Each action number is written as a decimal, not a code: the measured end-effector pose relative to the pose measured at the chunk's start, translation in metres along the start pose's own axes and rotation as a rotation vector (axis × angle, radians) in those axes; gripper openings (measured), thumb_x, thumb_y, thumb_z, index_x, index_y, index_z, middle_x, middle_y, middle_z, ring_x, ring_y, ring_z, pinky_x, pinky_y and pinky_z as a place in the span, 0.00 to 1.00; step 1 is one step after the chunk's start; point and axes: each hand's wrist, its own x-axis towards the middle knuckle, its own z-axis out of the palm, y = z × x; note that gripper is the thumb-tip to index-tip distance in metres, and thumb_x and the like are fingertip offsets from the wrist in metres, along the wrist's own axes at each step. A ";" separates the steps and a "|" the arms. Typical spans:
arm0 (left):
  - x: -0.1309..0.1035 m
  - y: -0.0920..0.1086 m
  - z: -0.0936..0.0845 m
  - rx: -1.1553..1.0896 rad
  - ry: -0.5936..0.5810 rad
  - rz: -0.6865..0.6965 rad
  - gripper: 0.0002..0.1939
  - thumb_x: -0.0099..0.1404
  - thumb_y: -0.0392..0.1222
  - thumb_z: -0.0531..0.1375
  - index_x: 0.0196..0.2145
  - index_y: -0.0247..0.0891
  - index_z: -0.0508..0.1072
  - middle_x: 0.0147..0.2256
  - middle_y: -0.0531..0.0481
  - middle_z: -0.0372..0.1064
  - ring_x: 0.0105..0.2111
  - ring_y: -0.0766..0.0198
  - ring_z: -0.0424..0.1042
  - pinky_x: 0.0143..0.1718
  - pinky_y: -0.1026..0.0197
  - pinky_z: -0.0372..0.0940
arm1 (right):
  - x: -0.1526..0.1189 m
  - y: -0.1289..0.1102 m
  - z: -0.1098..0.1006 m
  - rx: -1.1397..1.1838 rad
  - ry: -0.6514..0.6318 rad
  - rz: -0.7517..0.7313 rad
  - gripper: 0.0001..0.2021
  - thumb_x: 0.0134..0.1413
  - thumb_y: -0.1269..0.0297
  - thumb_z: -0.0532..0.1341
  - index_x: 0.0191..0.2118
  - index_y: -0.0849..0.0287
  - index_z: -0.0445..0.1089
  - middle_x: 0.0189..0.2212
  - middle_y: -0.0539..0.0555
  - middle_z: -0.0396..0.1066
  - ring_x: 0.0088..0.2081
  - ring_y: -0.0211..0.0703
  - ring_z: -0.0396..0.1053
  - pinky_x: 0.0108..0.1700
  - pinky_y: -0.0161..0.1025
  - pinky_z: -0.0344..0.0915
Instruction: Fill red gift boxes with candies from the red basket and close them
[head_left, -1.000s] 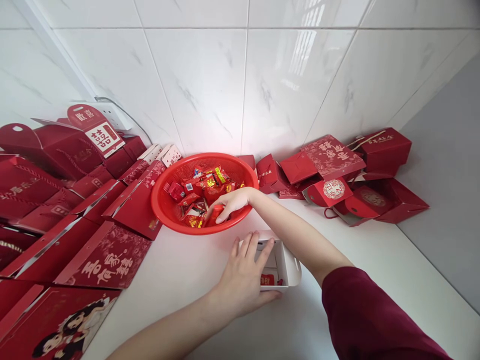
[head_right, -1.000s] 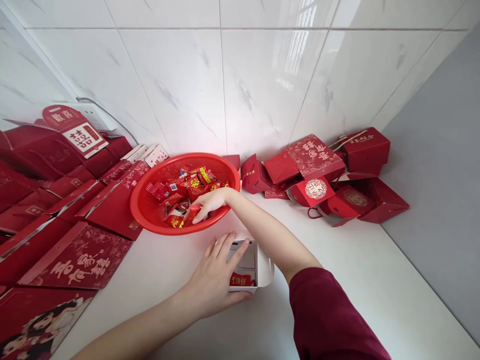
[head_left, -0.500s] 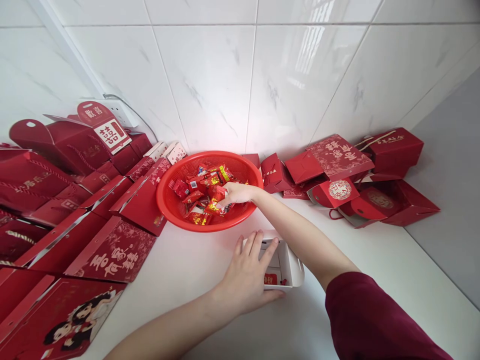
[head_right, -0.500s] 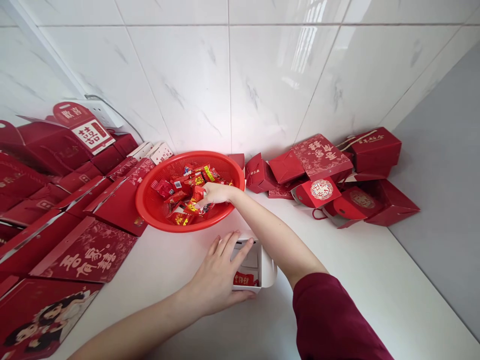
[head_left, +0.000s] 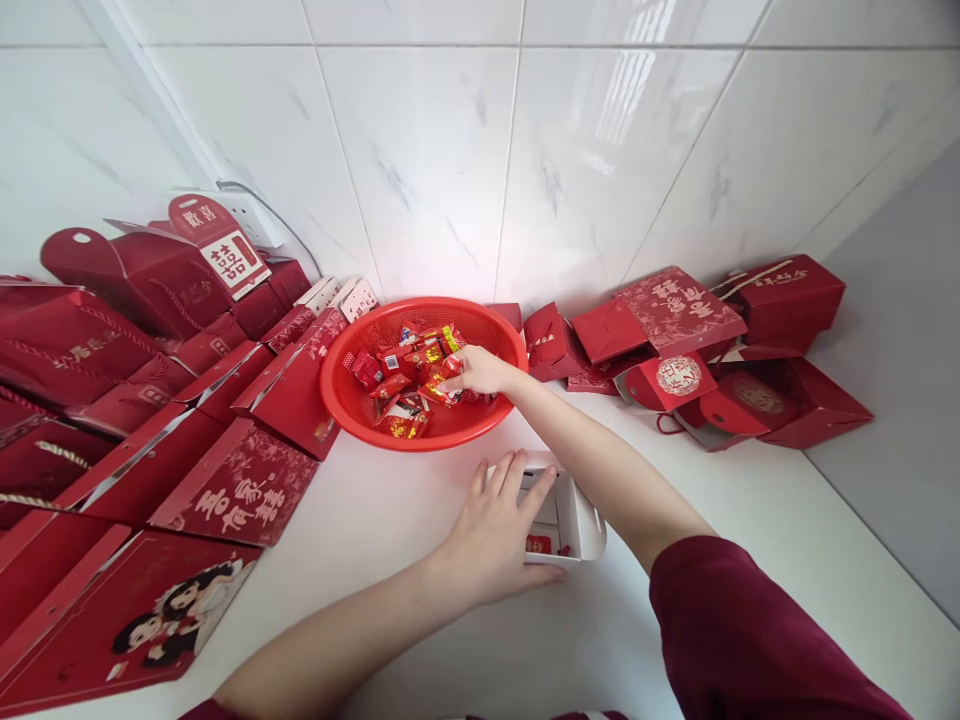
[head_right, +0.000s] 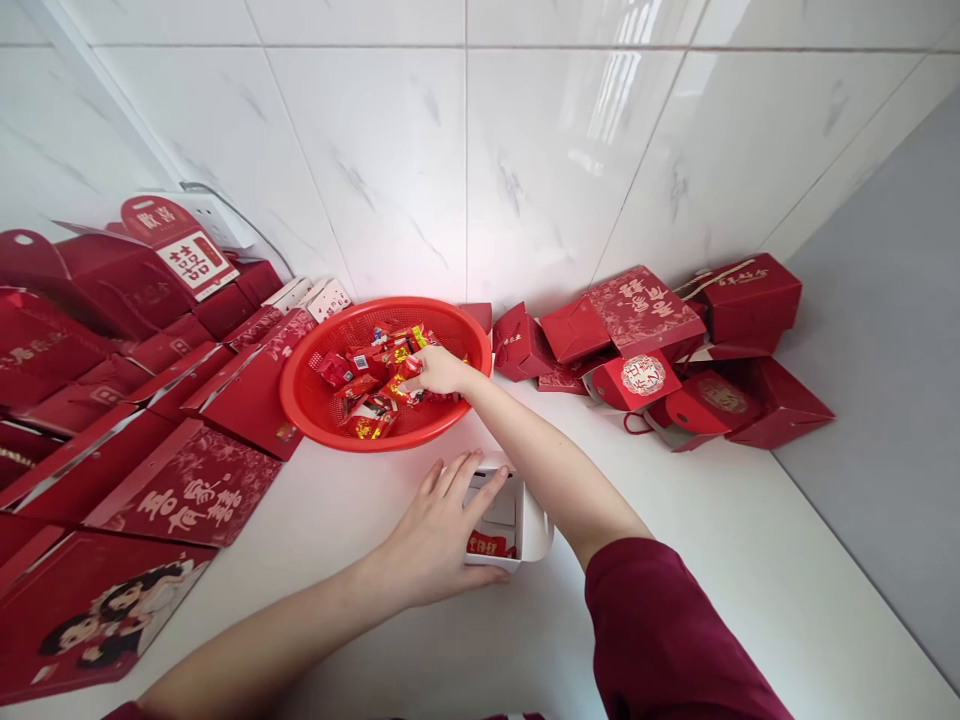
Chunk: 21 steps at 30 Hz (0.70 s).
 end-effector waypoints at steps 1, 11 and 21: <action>-0.001 -0.002 -0.004 -0.033 -0.020 0.014 0.56 0.52 0.67 0.65 0.69 0.42 0.48 0.68 0.31 0.41 0.68 0.36 0.42 0.63 0.31 0.44 | -0.002 -0.004 -0.001 0.026 0.022 -0.023 0.14 0.42 0.55 0.68 0.25 0.61 0.68 0.21 0.45 0.65 0.27 0.38 0.63 0.33 0.34 0.59; -0.008 -0.012 -0.106 -0.352 0.463 0.000 0.10 0.67 0.49 0.59 0.38 0.41 0.74 0.41 0.49 0.73 0.42 0.61 0.73 0.46 0.60 0.66 | -0.094 -0.060 -0.018 0.304 0.264 -0.174 0.17 0.58 0.49 0.62 0.32 0.59 0.67 0.27 0.47 0.65 0.27 0.35 0.62 0.31 0.33 0.60; 0.022 -0.048 -0.117 -0.519 0.541 -0.232 0.17 0.59 0.55 0.65 0.36 0.38 0.73 0.36 0.49 0.75 0.36 0.61 0.73 0.39 0.60 0.67 | -0.125 -0.067 -0.012 0.331 0.400 -0.142 0.18 0.52 0.49 0.67 0.27 0.59 0.66 0.22 0.46 0.60 0.24 0.35 0.58 0.26 0.33 0.57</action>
